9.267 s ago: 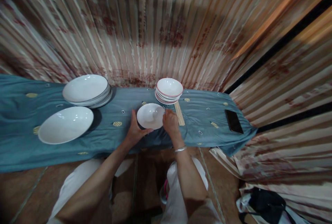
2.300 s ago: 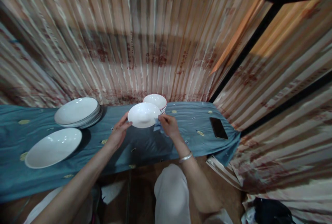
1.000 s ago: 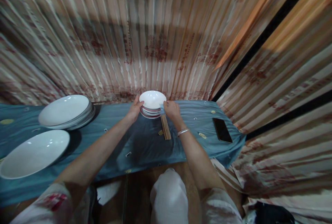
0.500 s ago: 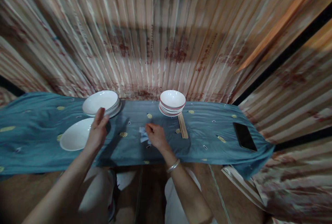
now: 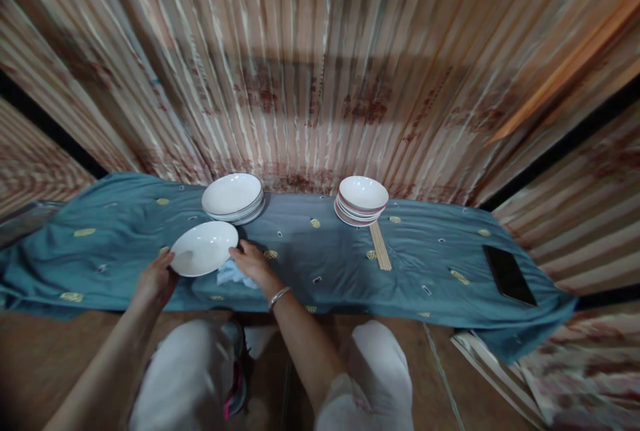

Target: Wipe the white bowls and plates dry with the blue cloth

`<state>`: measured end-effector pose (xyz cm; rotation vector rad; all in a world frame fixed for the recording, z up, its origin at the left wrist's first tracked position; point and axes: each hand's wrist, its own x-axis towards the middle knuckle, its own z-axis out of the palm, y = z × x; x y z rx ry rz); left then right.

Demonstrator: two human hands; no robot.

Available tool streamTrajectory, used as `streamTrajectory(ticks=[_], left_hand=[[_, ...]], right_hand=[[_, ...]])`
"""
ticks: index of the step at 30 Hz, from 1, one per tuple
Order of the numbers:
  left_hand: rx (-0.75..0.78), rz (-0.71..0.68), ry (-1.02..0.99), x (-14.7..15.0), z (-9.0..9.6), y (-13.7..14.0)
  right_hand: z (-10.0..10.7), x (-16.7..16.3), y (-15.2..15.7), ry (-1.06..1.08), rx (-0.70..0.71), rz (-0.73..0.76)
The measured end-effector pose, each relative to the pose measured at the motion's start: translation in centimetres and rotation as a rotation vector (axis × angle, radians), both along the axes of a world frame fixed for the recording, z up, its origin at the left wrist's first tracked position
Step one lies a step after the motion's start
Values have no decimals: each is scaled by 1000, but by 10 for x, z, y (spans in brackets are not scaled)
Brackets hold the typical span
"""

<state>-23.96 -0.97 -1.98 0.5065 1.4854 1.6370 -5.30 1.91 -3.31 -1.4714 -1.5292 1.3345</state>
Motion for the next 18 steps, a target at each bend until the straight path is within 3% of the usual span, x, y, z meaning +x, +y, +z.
streamTrajectory(ticks=[4, 8, 12, 18], left_hand=[[-56, -70, -8, 5, 8, -3], [3, -143, 44, 9, 14, -14], [46, -254, 16, 31, 18, -23], [75, -408, -117, 101, 14, -15]], right_hand=[[-3, -5, -3, 49, 28, 11], [-6, 8, -19, 114, 79, 1], [-6, 46, -37, 198, 112, -42], [3, 124, -53, 223, 143, -156]])
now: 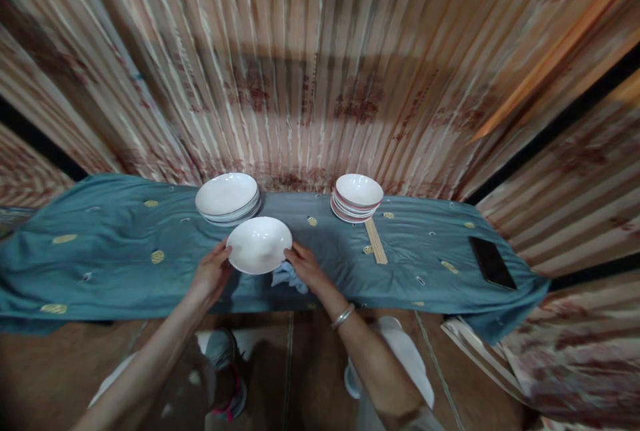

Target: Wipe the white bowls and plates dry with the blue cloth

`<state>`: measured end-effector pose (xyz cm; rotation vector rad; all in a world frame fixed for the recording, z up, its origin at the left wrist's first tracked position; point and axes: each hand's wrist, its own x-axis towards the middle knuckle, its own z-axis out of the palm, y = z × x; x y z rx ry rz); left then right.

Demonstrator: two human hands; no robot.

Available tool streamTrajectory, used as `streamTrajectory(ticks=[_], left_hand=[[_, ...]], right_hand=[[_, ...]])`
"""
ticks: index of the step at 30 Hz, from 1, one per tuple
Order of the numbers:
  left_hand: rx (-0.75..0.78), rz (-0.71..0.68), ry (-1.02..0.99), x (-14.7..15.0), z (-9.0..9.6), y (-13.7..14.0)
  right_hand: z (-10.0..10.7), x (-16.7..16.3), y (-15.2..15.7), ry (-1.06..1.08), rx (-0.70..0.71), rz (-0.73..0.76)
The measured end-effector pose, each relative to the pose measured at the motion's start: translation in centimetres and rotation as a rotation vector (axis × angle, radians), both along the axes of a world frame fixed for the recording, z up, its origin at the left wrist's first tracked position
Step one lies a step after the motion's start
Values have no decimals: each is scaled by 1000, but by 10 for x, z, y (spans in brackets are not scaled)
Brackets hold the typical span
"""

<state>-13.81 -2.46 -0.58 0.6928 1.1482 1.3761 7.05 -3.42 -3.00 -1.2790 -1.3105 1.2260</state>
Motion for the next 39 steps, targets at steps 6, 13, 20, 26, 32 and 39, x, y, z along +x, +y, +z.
streamTrajectory(ticks=[6, 13, 20, 26, 32, 39], left_hand=[[-34, -112, -113, 57, -13, 10], [-17, -162, -105, 72, -31, 12], [-88, -120, -132, 74, -36, 12], [-153, -143, -134, 72, -30, 6], [-204, -227, -154, 72, -22, -1], [-214, -252, -163, 72, -22, 0]], right_hand=[[4, 54, -14, -44, 36, -84], [-3, 74, -15, -59, -3, -71], [-6, 95, -6, -187, -26, 31], [13, 122, 8, -169, 23, -304], [20, 91, 16, -97, 128, -334], [11, 50, 15, -482, 405, 33]])
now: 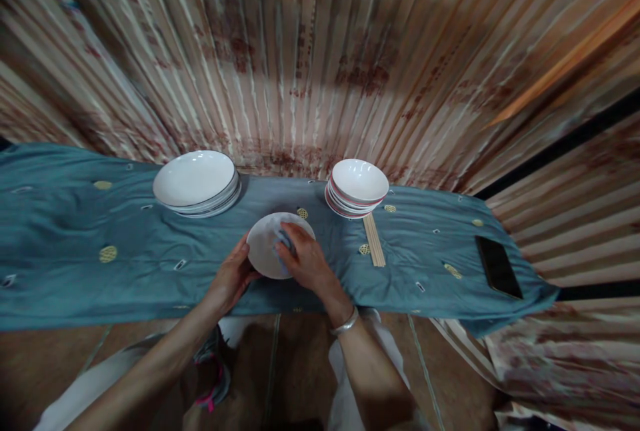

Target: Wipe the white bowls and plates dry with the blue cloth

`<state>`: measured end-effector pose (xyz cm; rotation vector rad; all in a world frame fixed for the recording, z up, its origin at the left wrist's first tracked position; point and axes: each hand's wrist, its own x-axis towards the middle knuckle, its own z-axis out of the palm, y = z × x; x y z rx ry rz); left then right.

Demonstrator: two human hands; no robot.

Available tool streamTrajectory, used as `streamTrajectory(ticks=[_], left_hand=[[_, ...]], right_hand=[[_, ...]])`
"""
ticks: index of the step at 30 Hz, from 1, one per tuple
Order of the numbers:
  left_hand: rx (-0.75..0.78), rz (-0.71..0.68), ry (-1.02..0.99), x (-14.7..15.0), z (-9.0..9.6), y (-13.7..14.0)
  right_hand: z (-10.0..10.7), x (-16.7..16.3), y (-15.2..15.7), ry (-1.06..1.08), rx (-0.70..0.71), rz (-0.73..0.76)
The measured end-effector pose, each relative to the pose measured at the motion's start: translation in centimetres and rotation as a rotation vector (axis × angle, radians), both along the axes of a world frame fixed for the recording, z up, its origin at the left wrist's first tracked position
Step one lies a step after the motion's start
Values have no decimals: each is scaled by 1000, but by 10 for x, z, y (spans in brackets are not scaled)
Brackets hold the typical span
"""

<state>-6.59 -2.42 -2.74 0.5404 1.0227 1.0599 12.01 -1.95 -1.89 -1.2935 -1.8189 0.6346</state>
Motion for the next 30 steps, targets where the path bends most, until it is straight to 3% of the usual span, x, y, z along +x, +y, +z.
streamTrajectory(ticks=[5, 11, 16, 24, 30], left_hand=[[22, -20, -17, -1, -4, 2], [5, -14, -30, 0, -5, 2], [-14, 6, -46, 1, -2, 2], [-98, 46, -63, 2, 4, 2], [-71, 15, -50, 1, 1, 1]], right_hand=[[4, 10, -10, -186, 60, 74], [7, 3, -18, -352, -86, 299], [10, -17, -10, -340, -143, 422], [-1, -34, 0, -287, -100, 378], [6, -41, 9, -530, -54, 178]])
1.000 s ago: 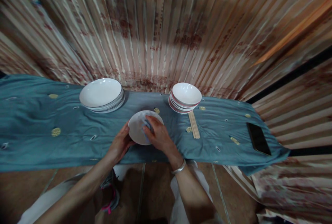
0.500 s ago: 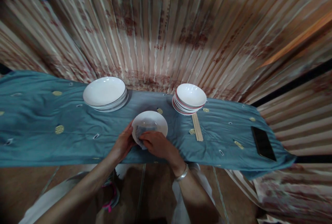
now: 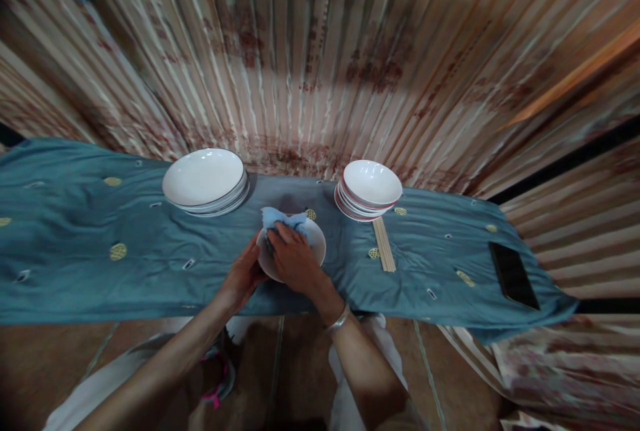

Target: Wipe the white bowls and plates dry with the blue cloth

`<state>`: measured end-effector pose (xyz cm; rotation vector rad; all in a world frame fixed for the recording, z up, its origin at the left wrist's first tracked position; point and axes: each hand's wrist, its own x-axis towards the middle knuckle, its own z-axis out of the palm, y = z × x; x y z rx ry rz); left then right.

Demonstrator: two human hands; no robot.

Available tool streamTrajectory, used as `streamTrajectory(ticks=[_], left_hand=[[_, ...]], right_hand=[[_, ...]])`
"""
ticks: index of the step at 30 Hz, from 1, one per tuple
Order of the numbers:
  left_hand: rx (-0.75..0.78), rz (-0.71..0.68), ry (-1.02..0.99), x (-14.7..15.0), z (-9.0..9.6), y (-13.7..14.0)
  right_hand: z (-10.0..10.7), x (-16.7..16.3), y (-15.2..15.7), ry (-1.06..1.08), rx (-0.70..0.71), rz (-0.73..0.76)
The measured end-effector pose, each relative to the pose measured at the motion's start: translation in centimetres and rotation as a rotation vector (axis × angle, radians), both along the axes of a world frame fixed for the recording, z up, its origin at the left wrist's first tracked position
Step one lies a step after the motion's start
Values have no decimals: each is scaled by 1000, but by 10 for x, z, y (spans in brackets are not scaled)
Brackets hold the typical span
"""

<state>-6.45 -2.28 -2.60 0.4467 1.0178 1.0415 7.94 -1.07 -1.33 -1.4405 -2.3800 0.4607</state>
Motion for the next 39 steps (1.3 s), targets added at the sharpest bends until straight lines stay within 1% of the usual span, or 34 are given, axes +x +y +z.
streamTrajectory(ticks=[5, 10, 15, 19, 22, 26, 29, 35, 39], left_hand=[[18, -20, 34, -1, -1, -1], [55, -43, 26, -3, -2, -1], [59, -36, 56, -2, -4, 0], [38, -34, 42, -2, -5, -1], [34, -27, 25, -2, -3, -2], [29, -25, 16, -2, -1, -2], [27, -22, 22, -2, -1, -3], [57, -19, 16, -1, -6, -3], [55, 9, 35, 1, -8, -3]], right_hand=[[6, 6, 4, -214, 73, -145], [10, 21, 1, -343, 93, -228], [20, 28, -10, -437, 26, -246], [22, 30, -20, -453, -19, -177], [17, 32, -25, -395, -20, -105], [10, 31, -28, -210, -33, -37], [8, 26, -29, -112, -68, 4], [1, 19, -20, 85, -154, 107], [-7, 12, -14, 168, -122, 129]])
